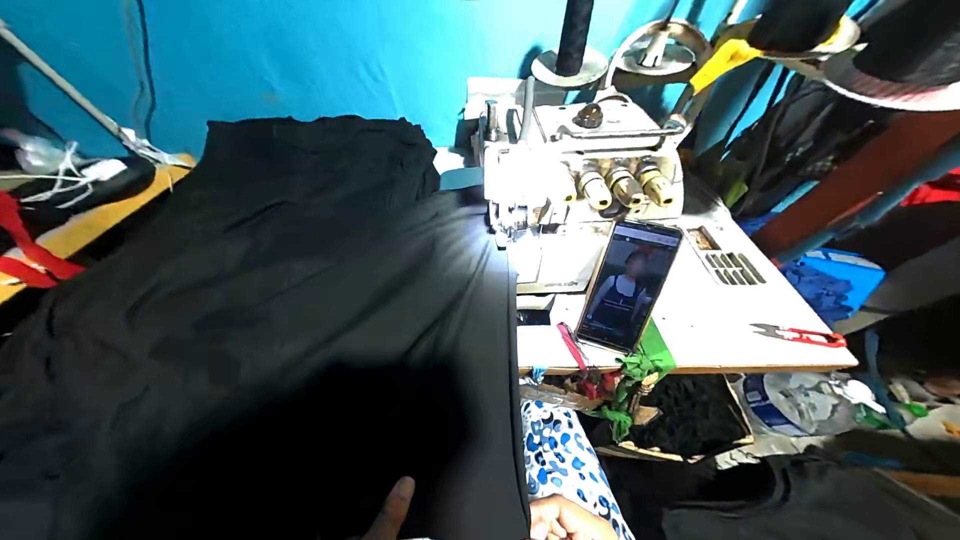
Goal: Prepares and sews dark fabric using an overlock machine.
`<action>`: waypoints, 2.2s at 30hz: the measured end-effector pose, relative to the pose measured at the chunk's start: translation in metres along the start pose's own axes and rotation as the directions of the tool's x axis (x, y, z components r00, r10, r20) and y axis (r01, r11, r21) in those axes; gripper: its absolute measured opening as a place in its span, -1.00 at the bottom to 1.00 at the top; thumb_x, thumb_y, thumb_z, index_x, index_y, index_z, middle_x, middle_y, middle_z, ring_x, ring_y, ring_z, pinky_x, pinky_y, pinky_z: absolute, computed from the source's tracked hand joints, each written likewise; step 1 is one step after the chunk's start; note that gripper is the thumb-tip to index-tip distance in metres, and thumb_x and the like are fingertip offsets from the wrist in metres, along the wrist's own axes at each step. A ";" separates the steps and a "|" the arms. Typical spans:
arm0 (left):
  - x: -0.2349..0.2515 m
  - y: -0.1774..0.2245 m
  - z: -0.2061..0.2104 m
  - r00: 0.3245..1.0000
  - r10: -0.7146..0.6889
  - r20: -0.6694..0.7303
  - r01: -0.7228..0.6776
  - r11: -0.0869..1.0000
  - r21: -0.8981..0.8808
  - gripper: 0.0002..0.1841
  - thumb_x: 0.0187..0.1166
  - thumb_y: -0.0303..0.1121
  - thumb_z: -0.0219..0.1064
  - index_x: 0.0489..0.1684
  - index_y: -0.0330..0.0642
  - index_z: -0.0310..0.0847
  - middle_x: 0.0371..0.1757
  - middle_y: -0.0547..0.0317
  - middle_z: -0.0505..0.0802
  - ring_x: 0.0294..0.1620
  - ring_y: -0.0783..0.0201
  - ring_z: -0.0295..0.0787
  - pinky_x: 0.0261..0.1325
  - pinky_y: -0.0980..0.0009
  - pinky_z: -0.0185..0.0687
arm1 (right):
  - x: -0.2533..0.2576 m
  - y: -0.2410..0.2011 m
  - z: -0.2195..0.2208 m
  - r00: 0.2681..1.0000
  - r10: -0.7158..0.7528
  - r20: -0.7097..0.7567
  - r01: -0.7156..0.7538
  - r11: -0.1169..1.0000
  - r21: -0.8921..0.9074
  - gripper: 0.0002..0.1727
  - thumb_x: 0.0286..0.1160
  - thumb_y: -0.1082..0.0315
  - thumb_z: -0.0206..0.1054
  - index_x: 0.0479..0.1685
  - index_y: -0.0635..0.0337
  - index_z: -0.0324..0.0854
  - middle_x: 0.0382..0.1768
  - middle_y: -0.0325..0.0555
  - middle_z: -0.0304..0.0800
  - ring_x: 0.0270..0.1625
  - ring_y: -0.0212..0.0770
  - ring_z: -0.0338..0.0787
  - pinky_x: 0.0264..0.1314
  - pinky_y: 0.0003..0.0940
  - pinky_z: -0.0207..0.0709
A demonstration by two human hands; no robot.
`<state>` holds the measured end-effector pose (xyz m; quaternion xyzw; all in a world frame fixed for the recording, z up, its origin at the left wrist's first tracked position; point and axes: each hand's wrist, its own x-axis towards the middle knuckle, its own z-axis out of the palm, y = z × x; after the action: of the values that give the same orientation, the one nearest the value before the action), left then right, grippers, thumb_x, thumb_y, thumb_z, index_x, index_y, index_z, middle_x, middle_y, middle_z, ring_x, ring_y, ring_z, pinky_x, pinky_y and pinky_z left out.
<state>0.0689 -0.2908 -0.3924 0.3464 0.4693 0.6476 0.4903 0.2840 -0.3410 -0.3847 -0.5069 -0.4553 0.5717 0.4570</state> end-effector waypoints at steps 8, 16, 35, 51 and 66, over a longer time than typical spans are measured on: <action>0.056 0.017 0.039 0.995 0.086 -0.052 -0.083 0.995 0.055 -0.48 0.21 -0.67 0.58 0.17 -0.20 0.52 -0.09 0.36 0.93 0.00 0.43 0.90 0.14 0.38 0.86 | 0.048 -0.023 -0.009 0.992 -0.125 -0.014 0.125 0.980 0.154 -0.70 0.45 0.59 0.43 0.14 0.25 0.62 -0.24 -0.39 0.90 -0.23 -0.47 0.84 -0.09 -0.42 0.76; 0.120 0.027 0.079 0.994 0.105 -0.039 -0.098 0.984 0.147 -0.55 0.23 -0.58 0.56 0.11 -0.38 0.54 -0.15 0.19 0.92 -0.08 0.37 0.91 0.05 0.38 0.89 | 0.106 -0.054 -0.017 0.978 -0.185 -0.095 0.198 0.969 0.149 -0.62 0.39 0.58 0.47 0.14 0.20 0.50 -0.33 -0.41 0.81 -0.28 -0.45 0.82 -0.13 -0.44 0.77; 0.236 0.030 0.150 0.996 0.021 -0.084 0.041 0.737 0.674 -0.47 0.53 -0.02 0.50 -0.67 -0.31 0.55 -0.63 0.06 0.60 -0.58 0.20 0.48 -0.42 0.11 0.43 | 0.206 -0.093 -0.007 0.846 -0.197 -0.495 0.157 0.980 -0.121 -0.91 0.51 0.43 0.44 -0.27 0.23 0.65 -0.67 -0.22 0.71 -0.66 -0.37 0.68 -0.55 -0.47 0.61; 0.043 0.038 0.091 0.994 0.077 -0.072 -0.020 0.810 0.586 -0.63 0.67 -0.27 0.34 -0.40 -0.51 0.70 -0.55 0.20 0.74 -0.45 0.53 0.70 -0.23 0.47 0.70 | 0.170 -0.091 0.040 0.925 -0.090 -0.368 0.038 0.988 -0.146 -0.65 0.63 -0.04 0.38 -0.03 0.04 0.84 -0.36 -0.33 0.82 -0.38 -0.47 0.73 -0.29 -0.50 0.61; 0.157 0.055 0.111 0.440 0.152 0.885 -0.870 0.317 0.378 -0.54 0.43 -0.58 0.04 0.19 -0.12 0.76 0.21 0.20 0.88 0.29 0.22 0.77 0.35 0.05 0.61 | 0.145 -0.079 0.024 0.752 -0.308 -0.583 0.197 0.949 -0.246 -0.73 0.83 0.27 0.05 0.11 0.29 0.54 -0.15 -0.09 0.71 -0.09 -0.33 0.73 0.05 -0.33 0.65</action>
<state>0.1087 -0.1144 -0.3062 0.8930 0.3182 0.2859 0.1396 0.2546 -0.1864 -0.3292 -0.6355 -0.3929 0.2673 0.6085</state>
